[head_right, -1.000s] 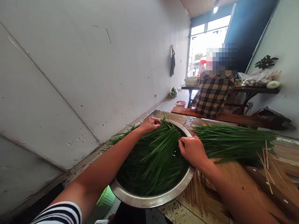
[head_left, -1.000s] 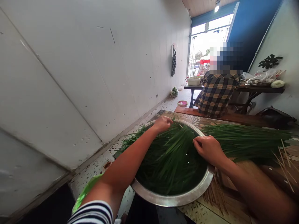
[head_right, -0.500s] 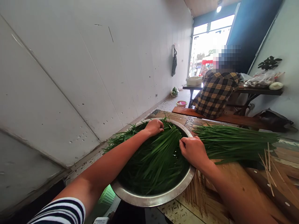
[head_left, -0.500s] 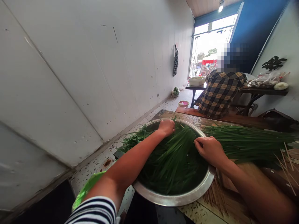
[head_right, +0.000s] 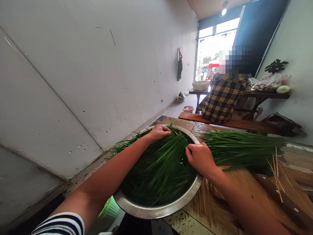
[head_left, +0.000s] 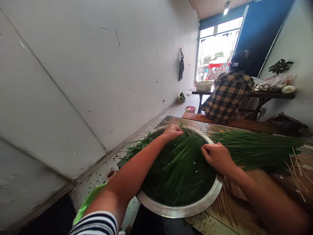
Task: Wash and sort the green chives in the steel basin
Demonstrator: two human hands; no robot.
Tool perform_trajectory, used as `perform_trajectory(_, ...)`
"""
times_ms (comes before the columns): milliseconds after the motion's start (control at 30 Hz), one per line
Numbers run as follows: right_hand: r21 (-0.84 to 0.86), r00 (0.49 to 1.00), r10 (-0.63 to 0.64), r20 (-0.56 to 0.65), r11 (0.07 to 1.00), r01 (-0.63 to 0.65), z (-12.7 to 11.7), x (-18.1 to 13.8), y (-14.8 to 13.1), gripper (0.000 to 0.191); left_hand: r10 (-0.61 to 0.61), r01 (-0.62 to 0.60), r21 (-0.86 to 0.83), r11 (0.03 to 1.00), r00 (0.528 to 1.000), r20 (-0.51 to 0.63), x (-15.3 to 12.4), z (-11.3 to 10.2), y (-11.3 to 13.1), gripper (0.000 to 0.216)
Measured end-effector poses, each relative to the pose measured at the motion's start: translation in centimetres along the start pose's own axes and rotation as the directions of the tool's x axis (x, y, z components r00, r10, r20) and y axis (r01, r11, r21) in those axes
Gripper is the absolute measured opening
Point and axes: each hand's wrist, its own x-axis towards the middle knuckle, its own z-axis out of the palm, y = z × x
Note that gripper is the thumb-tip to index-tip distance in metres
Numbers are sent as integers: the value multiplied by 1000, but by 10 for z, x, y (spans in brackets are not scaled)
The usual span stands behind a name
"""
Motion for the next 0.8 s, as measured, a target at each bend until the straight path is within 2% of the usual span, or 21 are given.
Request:
perform_trajectory(433, -2, 1000, 4, 9, 1000, -4, 0, 0, 0, 34, 39, -39, 13, 999, 999, -23, -2, 0, 5, 29)
perform_trajectory(800, 16, 1000, -5, 3, 1000, 5, 0, 0, 0, 34, 23, -23, 1, 1000, 998, -57, -3, 1, 8, 30)
